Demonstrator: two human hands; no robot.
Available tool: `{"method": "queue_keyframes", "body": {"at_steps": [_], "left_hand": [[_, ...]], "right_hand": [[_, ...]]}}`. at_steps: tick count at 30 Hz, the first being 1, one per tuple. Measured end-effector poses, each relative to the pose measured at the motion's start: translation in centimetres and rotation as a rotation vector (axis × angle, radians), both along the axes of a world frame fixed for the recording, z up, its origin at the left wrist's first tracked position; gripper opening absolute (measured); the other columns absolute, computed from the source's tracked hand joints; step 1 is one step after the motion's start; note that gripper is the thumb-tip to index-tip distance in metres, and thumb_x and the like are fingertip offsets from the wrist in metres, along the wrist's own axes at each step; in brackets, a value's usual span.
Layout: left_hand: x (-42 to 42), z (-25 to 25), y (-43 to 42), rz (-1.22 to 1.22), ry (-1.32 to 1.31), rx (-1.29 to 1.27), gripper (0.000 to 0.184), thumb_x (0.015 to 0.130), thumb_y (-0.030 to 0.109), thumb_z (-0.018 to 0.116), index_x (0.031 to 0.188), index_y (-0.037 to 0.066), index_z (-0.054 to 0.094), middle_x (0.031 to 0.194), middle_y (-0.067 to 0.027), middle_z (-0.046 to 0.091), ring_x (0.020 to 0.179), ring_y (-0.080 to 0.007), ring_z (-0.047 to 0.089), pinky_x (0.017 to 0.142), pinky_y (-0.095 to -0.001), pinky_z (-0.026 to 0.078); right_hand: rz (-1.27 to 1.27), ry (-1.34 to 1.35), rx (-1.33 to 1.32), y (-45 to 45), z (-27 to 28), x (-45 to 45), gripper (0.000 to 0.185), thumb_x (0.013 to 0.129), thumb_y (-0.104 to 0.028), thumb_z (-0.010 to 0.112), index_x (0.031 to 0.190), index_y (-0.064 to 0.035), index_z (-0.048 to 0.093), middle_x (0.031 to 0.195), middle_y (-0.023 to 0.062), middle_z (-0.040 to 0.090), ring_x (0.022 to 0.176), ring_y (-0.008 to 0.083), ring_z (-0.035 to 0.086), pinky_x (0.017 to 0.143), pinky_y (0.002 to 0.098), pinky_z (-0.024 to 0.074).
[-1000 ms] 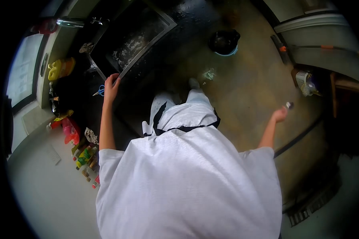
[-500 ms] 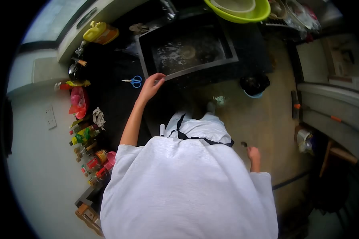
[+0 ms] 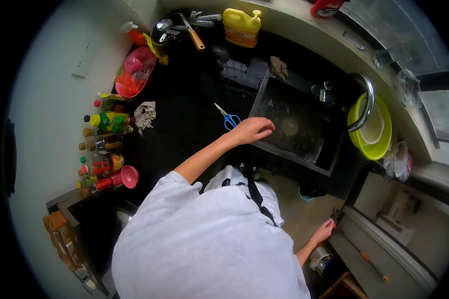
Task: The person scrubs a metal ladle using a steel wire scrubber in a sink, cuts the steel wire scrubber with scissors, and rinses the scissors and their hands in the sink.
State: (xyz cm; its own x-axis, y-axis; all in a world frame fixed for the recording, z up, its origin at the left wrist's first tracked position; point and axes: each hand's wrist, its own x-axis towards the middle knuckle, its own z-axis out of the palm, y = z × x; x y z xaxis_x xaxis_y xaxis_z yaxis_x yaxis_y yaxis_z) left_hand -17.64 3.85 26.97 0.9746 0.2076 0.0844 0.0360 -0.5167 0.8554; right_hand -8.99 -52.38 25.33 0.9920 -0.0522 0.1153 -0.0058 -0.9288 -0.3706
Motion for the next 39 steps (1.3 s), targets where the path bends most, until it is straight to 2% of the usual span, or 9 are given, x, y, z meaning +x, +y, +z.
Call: {"method": "queue_keyframes", "body": {"at_steps": [4, 8, 15, 20, 23, 28, 32, 35, 39], "left_hand": [[1.4, 3.8, -2.4, -0.130, -0.348, -0.043, 0.026, 0.092, 0.023, 0.068, 0.114, 0.010, 0.067, 0.102, -0.0084, 0.066, 0.096, -0.0306, 0.066, 0.083, -0.0409, 0.053], [0.4, 4.8, -0.5, -0.252, -0.271, 0.099, 0.025, 0.088, 0.020, 0.071, 0.112, 0.011, 0.069, 0.097, -0.0076, 0.067, 0.094, -0.0284, 0.066, 0.080, -0.0402, 0.054], [-5.1, 3.5, 5.1, 0.131, -0.280, 0.192, 0.011, 0.086, 0.013, 0.068, 0.095, 0.008, 0.072, 0.087, -0.0053, 0.070, 0.083, -0.0261, 0.069, 0.071, -0.0367, 0.056], [-8.1, 2.2, 8.5, 0.492, -0.154, 0.179, 0.008, 0.086, 0.012, 0.068, 0.092, 0.008, 0.072, 0.085, -0.0059, 0.071, 0.082, -0.0267, 0.070, 0.070, -0.0374, 0.056], [-10.7, 2.8, 10.2, 0.769, -0.131, -0.012, 0.015, 0.089, 0.013, 0.067, 0.103, 0.009, 0.073, 0.090, -0.0069, 0.070, 0.079, -0.0257, 0.069, 0.071, -0.0354, 0.056], [-15.3, 1.1, 11.6, 1.285, -0.291, -0.416, 0.026, 0.097, 0.013, 0.066, 0.123, 0.006, 0.065, 0.096, -0.0064, 0.069, 0.079, -0.0113, 0.064, 0.066, -0.0255, 0.051], [-19.0, -1.1, 8.9, 1.355, -0.222, -0.331, 0.022, 0.097, 0.013, 0.065, 0.118, 0.005, 0.065, 0.093, -0.0066, 0.069, 0.079, -0.0126, 0.065, 0.068, -0.0269, 0.052], [-21.2, -0.3, 5.3, 1.327, -0.152, -0.380, 0.018, 0.095, 0.013, 0.067, 0.111, 0.005, 0.066, 0.088, -0.0078, 0.069, 0.077, -0.0175, 0.066, 0.070, -0.0295, 0.053], [-24.4, -1.0, 0.1, 1.412, -0.079, -0.415, 0.014, 0.096, 0.013, 0.066, 0.107, 0.004, 0.067, 0.089, -0.0082, 0.070, 0.077, -0.0167, 0.067, 0.070, -0.0289, 0.053]], "right_hand": [[0.642, 0.469, 0.123, 21.2, 9.2, 1.4, 0.025, 0.103, -0.023, 0.058, 0.111, -0.0028, 0.071, 0.075, 0.0085, 0.065, 0.065, 0.0136, 0.056, 0.062, 0.0304, 0.0455], [0.758, 0.733, 0.257, 33.7, 11.8, 1.1, 0.021, 0.103, -0.017, 0.057, 0.107, -0.0014, 0.070, 0.065, 0.0034, 0.057, 0.060, 0.0079, 0.052, 0.057, 0.0262, 0.0407], [0.894, 0.981, 0.384, 42.6, 8.4, 1.5, 0.020, 0.104, -0.017, 0.056, 0.112, -0.0022, 0.067, 0.066, -0.0005, 0.057, 0.059, 0.0058, 0.050, 0.055, 0.0250, 0.0393], [1.077, 0.843, 0.127, 48.3, 11.7, 1.1, 0.020, 0.101, -0.018, 0.058, 0.107, -0.0021, 0.069, 0.067, 0.0063, 0.064, 0.059, 0.0102, 0.057, 0.057, 0.0279, 0.0444], [1.339, 0.737, -0.104, 53.6, 13.4, 1.4, 0.022, 0.098, -0.020, 0.060, 0.095, -0.0016, 0.071, 0.068, 0.0120, 0.066, 0.060, 0.0234, 0.063, 0.060, 0.0327, 0.0483], [1.584, 0.338, 0.198, 68.8, 16.3, 1.6, 0.024, 0.099, -0.021, 0.063, 0.095, -0.0006, 0.073, 0.074, 0.0164, 0.068, 0.065, 0.0234, 0.065, 0.065, 0.0336, 0.0497], [1.531, 0.275, 0.058, 83.5, 18.3, 1.8, 0.039, 0.098, -0.039, 0.057, 0.096, -0.0055, 0.078, 0.067, 0.0096, 0.060, 0.061, 0.0177, 0.058, 0.064, 0.0325, 0.0489], [1.579, 0.166, -0.087, 93.3, 15.6, 2.1, 0.037, 0.090, -0.042, 0.058, 0.097, -0.0145, 0.082, 0.085, 0.0139, 0.073, 0.086, 0.0297, 0.070, 0.084, 0.0391, 0.0529], [1.638, 0.199, -0.245, 98.6, 13.8, -0.7, 0.037, 0.092, -0.045, 0.059, 0.096, -0.0170, 0.082, 0.077, 0.0114, 0.071, 0.076, 0.0249, 0.067, 0.077, 0.0387, 0.0526]]}}
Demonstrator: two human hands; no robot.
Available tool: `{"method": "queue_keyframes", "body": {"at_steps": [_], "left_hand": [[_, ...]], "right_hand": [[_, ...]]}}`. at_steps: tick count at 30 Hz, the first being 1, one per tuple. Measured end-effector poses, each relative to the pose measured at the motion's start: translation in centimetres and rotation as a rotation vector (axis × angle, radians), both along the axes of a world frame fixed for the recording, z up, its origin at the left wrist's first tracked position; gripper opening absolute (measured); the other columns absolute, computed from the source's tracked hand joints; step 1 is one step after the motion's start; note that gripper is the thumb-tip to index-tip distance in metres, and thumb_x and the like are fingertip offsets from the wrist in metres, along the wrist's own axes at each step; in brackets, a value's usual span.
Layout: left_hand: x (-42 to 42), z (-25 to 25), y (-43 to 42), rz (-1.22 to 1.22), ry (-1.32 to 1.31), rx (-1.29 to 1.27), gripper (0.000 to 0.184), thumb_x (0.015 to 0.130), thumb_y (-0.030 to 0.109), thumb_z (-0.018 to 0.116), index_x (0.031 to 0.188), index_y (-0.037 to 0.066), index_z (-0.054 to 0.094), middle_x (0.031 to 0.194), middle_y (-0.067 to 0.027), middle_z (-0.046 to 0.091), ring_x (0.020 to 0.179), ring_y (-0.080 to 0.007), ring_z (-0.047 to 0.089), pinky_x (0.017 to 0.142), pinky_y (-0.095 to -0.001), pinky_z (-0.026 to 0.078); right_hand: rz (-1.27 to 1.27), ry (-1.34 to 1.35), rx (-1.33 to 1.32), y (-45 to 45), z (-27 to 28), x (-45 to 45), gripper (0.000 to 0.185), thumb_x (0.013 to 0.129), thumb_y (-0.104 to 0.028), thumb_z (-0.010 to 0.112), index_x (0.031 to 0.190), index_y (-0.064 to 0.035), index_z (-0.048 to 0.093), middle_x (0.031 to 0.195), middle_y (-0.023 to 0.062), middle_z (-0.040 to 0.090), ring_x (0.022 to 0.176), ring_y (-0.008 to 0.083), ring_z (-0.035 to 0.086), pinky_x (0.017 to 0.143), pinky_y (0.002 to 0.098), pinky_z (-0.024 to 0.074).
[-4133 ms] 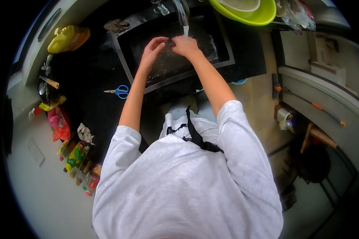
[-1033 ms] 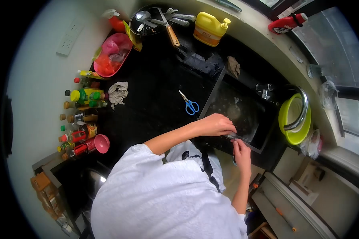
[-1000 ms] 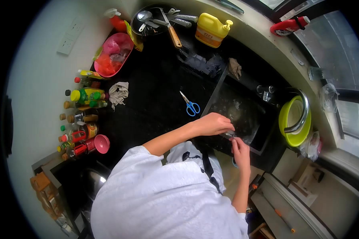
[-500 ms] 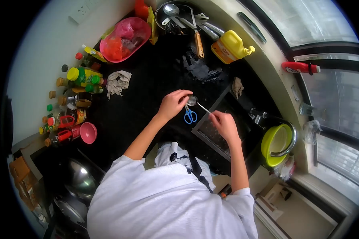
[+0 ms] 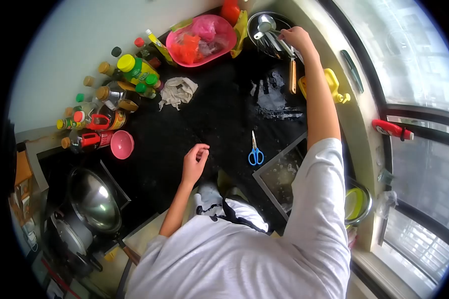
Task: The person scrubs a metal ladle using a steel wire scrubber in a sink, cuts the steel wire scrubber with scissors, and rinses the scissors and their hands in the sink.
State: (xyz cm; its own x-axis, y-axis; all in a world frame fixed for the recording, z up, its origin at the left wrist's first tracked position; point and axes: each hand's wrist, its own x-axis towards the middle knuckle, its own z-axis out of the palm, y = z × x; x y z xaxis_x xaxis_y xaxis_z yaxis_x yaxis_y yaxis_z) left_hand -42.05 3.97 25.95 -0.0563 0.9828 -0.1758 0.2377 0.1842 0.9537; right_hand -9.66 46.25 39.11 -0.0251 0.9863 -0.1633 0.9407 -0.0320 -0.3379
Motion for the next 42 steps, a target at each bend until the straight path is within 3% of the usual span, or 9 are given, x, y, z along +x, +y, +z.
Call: {"method": "queue_keyframes", "body": {"at_steps": [7, 13, 21, 25, 30, 32, 34, 36, 42], "left_hand": [[-4.5, -2.3, -3.6, 0.148, 0.040, -0.112, 0.014, 0.099, 0.014, 0.063, 0.107, 0.004, 0.068, 0.088, -0.0079, 0.069, 0.077, -0.0153, 0.065, 0.071, -0.0286, 0.053], [-4.2, -2.3, 0.3, 0.072, -0.018, -0.085, 0.016, 0.099, 0.015, 0.064, 0.109, 0.004, 0.067, 0.088, -0.0073, 0.070, 0.077, -0.0138, 0.065, 0.072, -0.0284, 0.053], [-1.5, -3.2, 2.1, 0.069, -0.043, -0.168, 0.049, 0.102, 0.031, 0.062, 0.071, -0.003, 0.044, 0.060, -0.0034, 0.032, 0.059, -0.0071, 0.032, 0.054, -0.0333, 0.029], [-1.4, -3.4, 2.6, -0.038, -0.207, -0.252, 0.053, 0.095, 0.020, 0.072, 0.061, 0.010, 0.033, 0.063, 0.0091, 0.027, 0.061, -0.0029, 0.024, 0.053, -0.0285, 0.019], [-2.5, -4.6, 4.7, -0.287, -0.018, -0.219, 0.047, 0.092, 0.007, 0.069, 0.063, 0.012, 0.032, 0.061, 0.0082, 0.028, 0.056, -0.0015, 0.029, 0.051, -0.0245, 0.025], [-1.4, -2.0, 6.1, -0.374, 0.034, -0.312, 0.038, 0.093, 0.007, 0.068, 0.066, 0.013, 0.042, 0.061, 0.0063, 0.038, 0.054, -0.0040, 0.045, 0.053, -0.0216, 0.037], [-0.7, 0.3, 7.7, -0.333, -0.606, -0.558, 0.007, 0.098, 0.011, 0.064, 0.094, 0.011, 0.058, 0.087, -0.0008, 0.057, 0.078, -0.0122, 0.058, 0.079, -0.0286, 0.051], [-0.8, 0.4, 9.6, -0.101, -0.948, -0.456, 0.007, 0.100, 0.014, 0.062, 0.106, 0.011, 0.059, 0.094, -0.0040, 0.061, 0.088, -0.0170, 0.062, 0.091, -0.0357, 0.053], [4.0, 1.2, 8.9, -0.385, 0.528, 0.085, 0.031, 0.092, 0.035, 0.076, 0.101, 0.005, 0.070, 0.085, -0.0023, 0.068, 0.079, -0.0135, 0.065, 0.072, -0.0281, 0.050]], "right_hand": [[-0.102, 0.204, -0.129, 2.4, -1.7, -3.2, 0.051, 0.097, -0.054, 0.054, 0.117, -0.0108, 0.074, 0.072, 0.0024, 0.064, 0.054, 0.0112, 0.055, 0.049, 0.0289, 0.0451], [0.030, 0.299, 0.144, -5.9, 0.7, -0.7, 0.050, 0.100, -0.050, 0.054, 0.128, -0.0115, 0.068, 0.087, 0.0026, 0.073, 0.067, 0.0137, 0.061, 0.067, 0.0301, 0.0509], [-0.520, 0.782, 0.016, -40.5, -3.9, 6.8, 0.027, 0.091, -0.015, 0.075, 0.114, -0.0063, 0.065, 0.077, 0.0006, 0.063, 0.056, 0.0067, 0.055, 0.049, 0.0233, 0.0440], [-0.489, 0.027, 0.093, -56.2, -10.9, 10.6, 0.023, 0.079, -0.006, 0.076, 0.086, -0.0053, 0.054, 0.071, 0.0064, 0.060, 0.057, 0.0114, 0.059, 0.052, 0.0302, 0.0489], [-1.222, 0.233, -0.194, -75.5, -10.3, 11.3, 0.025, 0.077, 0.002, 0.065, 0.065, -0.0047, 0.044, 0.056, -0.0005, 0.048, 0.055, 0.0080, 0.057, 0.054, 0.0282, 0.0559], [-1.145, 0.215, -0.107, -83.0, -11.3, 12.9, 0.020, 0.078, -0.004, 0.074, 0.092, -0.0052, 0.061, 0.087, 0.0044, 0.063, 0.072, 0.0110, 0.067, 0.070, 0.0310, 0.0592], [-1.136, 0.275, -0.143, -88.1, -11.2, 13.8, 0.051, 0.079, -0.012, 0.081, 0.126, -0.0079, 0.060, 0.122, 0.0091, 0.061, 0.091, 0.0138, 0.070, 0.084, 0.0319, 0.0567], [-1.401, 0.189, -0.056, -90.5, -11.1, 13.7, 0.033, 0.082, -0.013, 0.080, 0.109, -0.0054, 0.062, 0.097, 0.0044, 0.065, 0.080, 0.0114, 0.065, 0.072, 0.0272, 0.0522], [-1.567, 0.286, -0.007, -95.2, -13.4, 14.7, 0.023, 0.086, -0.024, 0.075, 0.095, -0.0057, 0.065, 0.075, 0.0051, 0.065, 0.072, 0.0160, 0.061, 0.071, 0.0316, 0.0509]]}}
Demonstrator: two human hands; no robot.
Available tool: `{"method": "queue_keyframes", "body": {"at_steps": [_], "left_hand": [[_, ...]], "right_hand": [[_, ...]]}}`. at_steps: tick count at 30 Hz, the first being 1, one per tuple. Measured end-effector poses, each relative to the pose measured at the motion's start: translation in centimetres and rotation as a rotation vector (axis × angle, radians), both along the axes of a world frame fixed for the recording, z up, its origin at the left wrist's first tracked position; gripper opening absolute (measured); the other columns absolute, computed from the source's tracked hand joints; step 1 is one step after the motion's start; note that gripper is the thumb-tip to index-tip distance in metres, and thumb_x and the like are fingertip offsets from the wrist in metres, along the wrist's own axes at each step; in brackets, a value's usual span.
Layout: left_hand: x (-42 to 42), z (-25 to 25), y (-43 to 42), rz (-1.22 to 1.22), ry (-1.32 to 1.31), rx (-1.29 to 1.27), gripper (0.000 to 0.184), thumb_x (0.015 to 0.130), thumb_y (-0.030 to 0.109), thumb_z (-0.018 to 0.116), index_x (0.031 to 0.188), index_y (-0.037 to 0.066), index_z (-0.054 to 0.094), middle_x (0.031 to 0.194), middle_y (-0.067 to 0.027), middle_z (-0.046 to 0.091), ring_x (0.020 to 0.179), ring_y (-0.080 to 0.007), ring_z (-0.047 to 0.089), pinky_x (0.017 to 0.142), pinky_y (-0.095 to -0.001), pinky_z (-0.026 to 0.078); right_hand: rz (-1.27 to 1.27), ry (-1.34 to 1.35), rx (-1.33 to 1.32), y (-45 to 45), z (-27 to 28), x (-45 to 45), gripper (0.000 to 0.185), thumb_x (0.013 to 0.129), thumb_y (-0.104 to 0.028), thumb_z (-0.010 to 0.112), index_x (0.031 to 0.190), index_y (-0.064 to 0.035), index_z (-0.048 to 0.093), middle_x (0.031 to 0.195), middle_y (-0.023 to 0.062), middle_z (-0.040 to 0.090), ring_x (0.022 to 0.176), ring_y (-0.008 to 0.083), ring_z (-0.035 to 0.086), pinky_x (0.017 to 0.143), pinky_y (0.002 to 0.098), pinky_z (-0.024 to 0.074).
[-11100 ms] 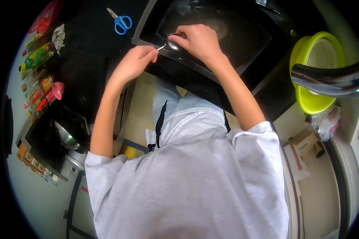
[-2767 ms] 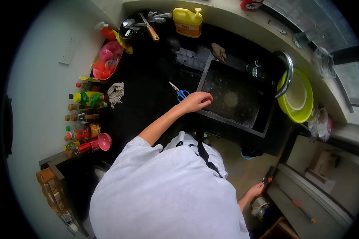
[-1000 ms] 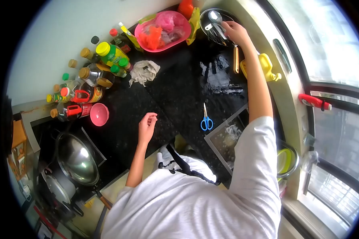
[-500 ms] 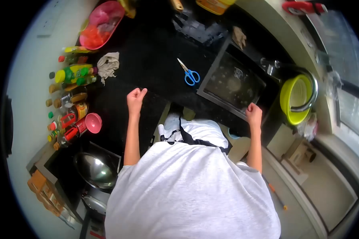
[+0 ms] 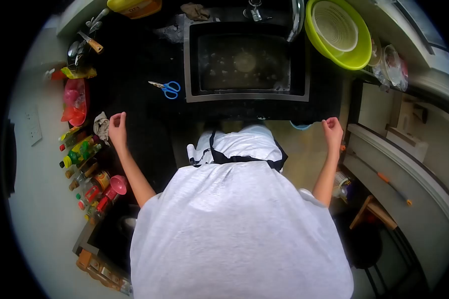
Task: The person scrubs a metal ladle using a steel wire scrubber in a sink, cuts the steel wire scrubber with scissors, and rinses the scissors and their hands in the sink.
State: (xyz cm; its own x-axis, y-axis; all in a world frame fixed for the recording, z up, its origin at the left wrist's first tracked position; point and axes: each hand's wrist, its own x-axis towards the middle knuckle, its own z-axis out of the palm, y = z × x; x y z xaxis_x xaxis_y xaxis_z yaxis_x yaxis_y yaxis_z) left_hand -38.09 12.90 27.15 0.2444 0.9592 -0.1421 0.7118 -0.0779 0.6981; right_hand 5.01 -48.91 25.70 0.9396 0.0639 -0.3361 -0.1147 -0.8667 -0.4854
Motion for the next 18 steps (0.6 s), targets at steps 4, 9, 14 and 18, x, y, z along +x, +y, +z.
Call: {"method": "queue_keyframes", "body": {"at_steps": [4, 9, 14, 18], "left_hand": [[7.4, -4.2, -4.6, 0.006, 0.102, -0.122, 0.042, 0.089, 0.046, 0.073, 0.097, 0.004, 0.073, 0.083, -0.0096, 0.072, 0.079, -0.0213, 0.069, 0.074, -0.0342, 0.053], [14.3, -8.1, -8.2, 0.019, 0.523, -0.081, 0.062, 0.083, 0.057, 0.073, 0.117, 0.007, 0.060, 0.108, -0.0154, 0.071, 0.099, -0.0363, 0.069, 0.088, -0.0465, 0.052], [15.3, -13.2, -6.3, 0.185, 0.260, -0.142, 0.054, 0.084, 0.039, 0.079, 0.113, 0.001, 0.054, 0.102, -0.0160, 0.068, 0.086, -0.0316, 0.071, 0.069, -0.0416, 0.058], [17.1, -9.9, -7.2, 0.188, -0.299, -0.435, 0.032, 0.093, 0.016, 0.073, 0.111, -0.002, 0.053, 0.090, -0.0100, 0.066, 0.066, -0.0169, 0.067, 0.051, -0.0285, 0.057]], "right_hand": [[0.125, 0.121, 0.011, -1.0, -1.2, 0.5, 0.020, 0.092, -0.024, 0.069, 0.100, -0.0055, 0.067, 0.081, 0.0065, 0.067, 0.076, 0.0169, 0.064, 0.073, 0.0323, 0.0508], [0.217, 0.198, 0.096, -4.5, -3.1, 1.8, 0.020, 0.095, -0.024, 0.067, 0.104, -0.0062, 0.068, 0.084, 0.0067, 0.068, 0.079, 0.0157, 0.063, 0.074, 0.0313, 0.0504], [0.195, 0.188, 0.115, -5.8, -2.6, 2.0, 0.018, 0.096, -0.020, 0.066, 0.104, -0.0045, 0.068, 0.082, 0.0059, 0.067, 0.075, 0.0133, 0.061, 0.072, 0.0291, 0.0501], [0.267, 0.138, 0.173, -3.4, -2.9, 2.1, 0.016, 0.097, -0.018, 0.066, 0.103, -0.0029, 0.067, 0.080, 0.0059, 0.066, 0.073, 0.0132, 0.061, 0.069, 0.0284, 0.0498]]}}
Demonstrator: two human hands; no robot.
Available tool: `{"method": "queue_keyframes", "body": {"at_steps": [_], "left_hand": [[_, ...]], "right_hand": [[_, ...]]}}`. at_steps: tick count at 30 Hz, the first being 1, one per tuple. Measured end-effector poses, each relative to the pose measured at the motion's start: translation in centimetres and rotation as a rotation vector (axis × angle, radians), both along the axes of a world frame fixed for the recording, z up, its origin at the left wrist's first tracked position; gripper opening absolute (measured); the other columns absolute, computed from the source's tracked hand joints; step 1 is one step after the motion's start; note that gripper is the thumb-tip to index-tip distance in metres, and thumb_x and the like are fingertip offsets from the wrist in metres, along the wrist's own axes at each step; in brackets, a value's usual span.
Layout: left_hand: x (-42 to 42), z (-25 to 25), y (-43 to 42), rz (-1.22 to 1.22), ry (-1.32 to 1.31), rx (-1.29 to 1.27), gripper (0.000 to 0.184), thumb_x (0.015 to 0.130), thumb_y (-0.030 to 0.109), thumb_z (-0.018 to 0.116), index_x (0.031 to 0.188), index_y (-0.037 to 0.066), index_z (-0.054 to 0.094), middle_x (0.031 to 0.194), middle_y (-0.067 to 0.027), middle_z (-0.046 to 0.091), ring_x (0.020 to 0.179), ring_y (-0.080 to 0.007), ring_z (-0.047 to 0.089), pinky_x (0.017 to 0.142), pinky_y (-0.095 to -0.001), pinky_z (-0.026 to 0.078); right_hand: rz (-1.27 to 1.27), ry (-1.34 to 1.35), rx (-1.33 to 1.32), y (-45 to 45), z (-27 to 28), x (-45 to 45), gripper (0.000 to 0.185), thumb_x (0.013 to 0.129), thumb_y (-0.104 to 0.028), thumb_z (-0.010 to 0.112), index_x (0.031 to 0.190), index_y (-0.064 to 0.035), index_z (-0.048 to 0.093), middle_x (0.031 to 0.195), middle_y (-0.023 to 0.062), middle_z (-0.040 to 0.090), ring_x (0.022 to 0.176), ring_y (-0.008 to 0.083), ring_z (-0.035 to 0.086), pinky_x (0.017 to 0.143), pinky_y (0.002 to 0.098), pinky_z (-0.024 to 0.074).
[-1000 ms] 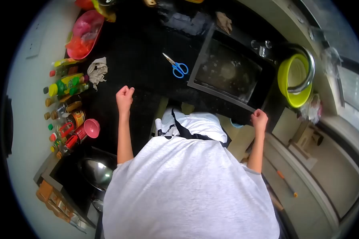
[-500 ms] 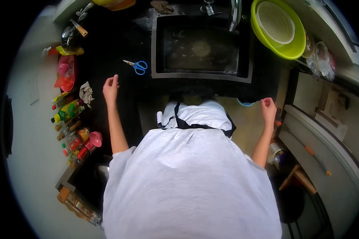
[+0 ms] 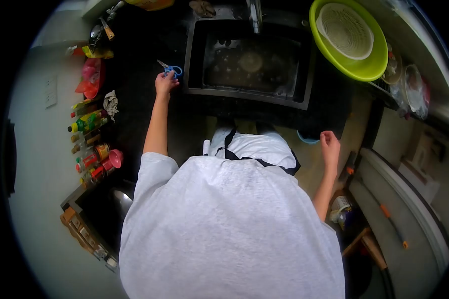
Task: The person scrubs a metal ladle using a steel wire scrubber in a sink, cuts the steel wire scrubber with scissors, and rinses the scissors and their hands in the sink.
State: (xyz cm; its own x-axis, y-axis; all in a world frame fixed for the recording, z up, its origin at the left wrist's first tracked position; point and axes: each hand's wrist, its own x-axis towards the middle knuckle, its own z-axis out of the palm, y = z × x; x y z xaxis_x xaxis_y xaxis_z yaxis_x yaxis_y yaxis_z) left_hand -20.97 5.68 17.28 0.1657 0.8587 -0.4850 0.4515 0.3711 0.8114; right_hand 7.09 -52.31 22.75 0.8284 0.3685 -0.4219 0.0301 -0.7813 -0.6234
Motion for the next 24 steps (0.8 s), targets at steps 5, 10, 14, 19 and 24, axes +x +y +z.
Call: {"method": "queue_keyframes", "body": {"at_steps": [5, 10, 14, 19, 24], "left_hand": [[6.2, 13.0, -10.1, -0.355, -0.289, -0.005, 0.020, 0.100, 0.017, 0.066, 0.108, 0.000, 0.060, 0.086, -0.0048, 0.066, 0.067, -0.0122, 0.067, 0.061, -0.0261, 0.058], [9.3, 22.8, -20.8, -0.494, -0.507, -0.192, 0.016, 0.096, 0.009, 0.070, 0.093, 0.003, 0.055, 0.088, -0.0040, 0.063, 0.073, -0.0094, 0.064, 0.064, -0.0263, 0.058], [9.7, 24.4, -23.6, -0.510, -0.504, -0.251, 0.018, 0.095, 0.007, 0.071, 0.091, 0.003, 0.054, 0.087, -0.0026, 0.059, 0.075, -0.0090, 0.062, 0.065, -0.0262, 0.057], [8.9, 25.5, -22.4, -0.553, -0.481, -0.394, 0.019, 0.093, 0.007, 0.072, 0.089, 0.004, 0.054, 0.084, -0.0022, 0.058, 0.069, -0.0084, 0.061, 0.061, -0.0257, 0.055], [8.4, 25.1, -20.6, -0.690, -0.482, -0.453, 0.019, 0.093, 0.008, 0.072, 0.089, 0.004, 0.054, 0.081, -0.0041, 0.060, 0.065, -0.0099, 0.062, 0.059, -0.0256, 0.054]], "right_hand": [[0.214, -0.027, 0.209, 12.6, 4.3, -0.5, 0.018, 0.099, -0.018, 0.062, 0.104, -0.0007, 0.068, 0.082, 0.0083, 0.066, 0.070, 0.0125, 0.059, 0.066, 0.0294, 0.0486], [0.349, 0.474, 0.637, 21.2, 13.4, -2.8, 0.030, 0.106, -0.027, 0.054, 0.118, -0.0020, 0.063, 0.082, 0.0028, 0.063, 0.075, 0.0099, 0.058, 0.070, 0.0270, 0.0471], [0.369, 0.566, 0.690, 21.1, 16.8, -4.0, 0.025, 0.106, -0.025, 0.053, 0.109, -0.0004, 0.060, 0.075, 0.0029, 0.061, 0.069, 0.0098, 0.057, 0.065, 0.0263, 0.0473], [0.411, 0.489, 0.559, 19.5, 17.8, -3.6, 0.021, 0.104, -0.021, 0.057, 0.096, -0.0011, 0.059, 0.063, 0.0049, 0.053, 0.056, 0.0095, 0.047, 0.053, 0.0272, 0.0374], [0.522, 0.436, 0.557, 19.1, 17.4, -2.2, 0.021, 0.103, -0.020, 0.058, 0.094, -0.0010, 0.060, 0.061, 0.0064, 0.050, 0.054, 0.0123, 0.045, 0.052, 0.0292, 0.0347]]}}
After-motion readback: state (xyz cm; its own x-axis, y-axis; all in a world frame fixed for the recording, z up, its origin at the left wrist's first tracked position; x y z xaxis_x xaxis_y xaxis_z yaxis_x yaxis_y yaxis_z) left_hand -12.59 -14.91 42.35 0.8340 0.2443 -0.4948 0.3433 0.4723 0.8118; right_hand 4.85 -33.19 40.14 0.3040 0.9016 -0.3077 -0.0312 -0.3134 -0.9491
